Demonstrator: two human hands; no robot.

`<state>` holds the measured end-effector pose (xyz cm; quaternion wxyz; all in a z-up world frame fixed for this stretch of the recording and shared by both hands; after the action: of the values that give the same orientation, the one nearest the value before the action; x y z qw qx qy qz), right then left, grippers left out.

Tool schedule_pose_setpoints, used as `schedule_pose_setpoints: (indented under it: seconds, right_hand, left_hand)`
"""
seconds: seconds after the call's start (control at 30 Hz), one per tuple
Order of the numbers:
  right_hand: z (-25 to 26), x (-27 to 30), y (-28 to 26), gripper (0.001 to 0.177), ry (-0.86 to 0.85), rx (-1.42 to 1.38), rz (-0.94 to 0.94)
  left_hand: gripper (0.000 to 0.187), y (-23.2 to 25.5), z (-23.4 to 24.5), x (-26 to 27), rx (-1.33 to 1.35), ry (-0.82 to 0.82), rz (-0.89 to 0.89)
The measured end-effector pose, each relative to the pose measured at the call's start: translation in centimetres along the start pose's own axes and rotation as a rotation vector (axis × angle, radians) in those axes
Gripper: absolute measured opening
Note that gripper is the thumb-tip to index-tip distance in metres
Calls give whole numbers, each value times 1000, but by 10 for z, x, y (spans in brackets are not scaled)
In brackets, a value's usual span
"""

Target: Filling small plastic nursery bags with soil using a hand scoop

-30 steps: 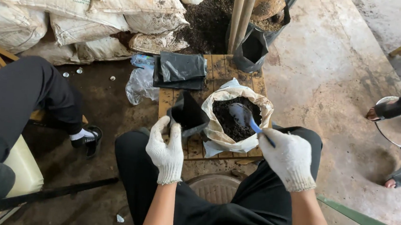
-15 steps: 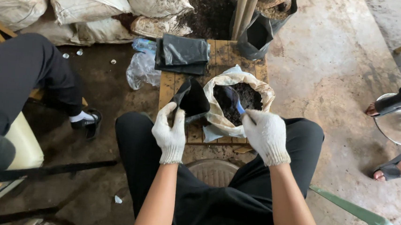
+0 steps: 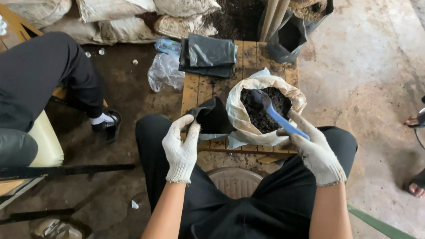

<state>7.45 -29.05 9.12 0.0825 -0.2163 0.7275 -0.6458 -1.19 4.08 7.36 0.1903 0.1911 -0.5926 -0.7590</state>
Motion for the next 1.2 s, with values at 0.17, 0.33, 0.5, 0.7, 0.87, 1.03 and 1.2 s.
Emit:
schedule_pose_setpoints:
  seconds: [0.17,0.33,0.5,0.7,0.87,1.03,1.2]
  right_hand:
    - [-1,-19,8,51,101,-133,58]
    - [-4,-32,12,37,328,-3,36]
    - [29,-42,36,31,534,340,-233]
    - [21,-64,-24,37,308,464,265]
    - [28,-82,-35,36,341,401,290]
    - [29,-76,-39,36,333,425,296]
    - [34,-76,-43,17,201,587,256]
  left_hand:
    - [23,2,-12,-14,36,-50,-51]
    - [22,-11,-21,-35,36,-64,-142]
    - [19,-2,-19,-51,-28,-116,-197]
    - [20,-18,-18,-48,42,-77,-58]
    - [18,-21,-23,-33,36,-10,-26]
    - [18,-26,-32,-24,-28,-32,76]
    - [19,-27,-40,-27,-83,-18,119]
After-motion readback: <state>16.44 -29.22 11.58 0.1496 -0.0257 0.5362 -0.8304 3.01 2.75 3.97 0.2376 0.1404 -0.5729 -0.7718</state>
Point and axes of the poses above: each hand's wrist, its own x-axis away from the middle knuckle, its own z-axis out of the back of the hand, y = z × x, the point moved 6 cm from there along -x, towards the middle knuckle, and after that the axes turned 11 degrees about -y, right-handed, at the moved point
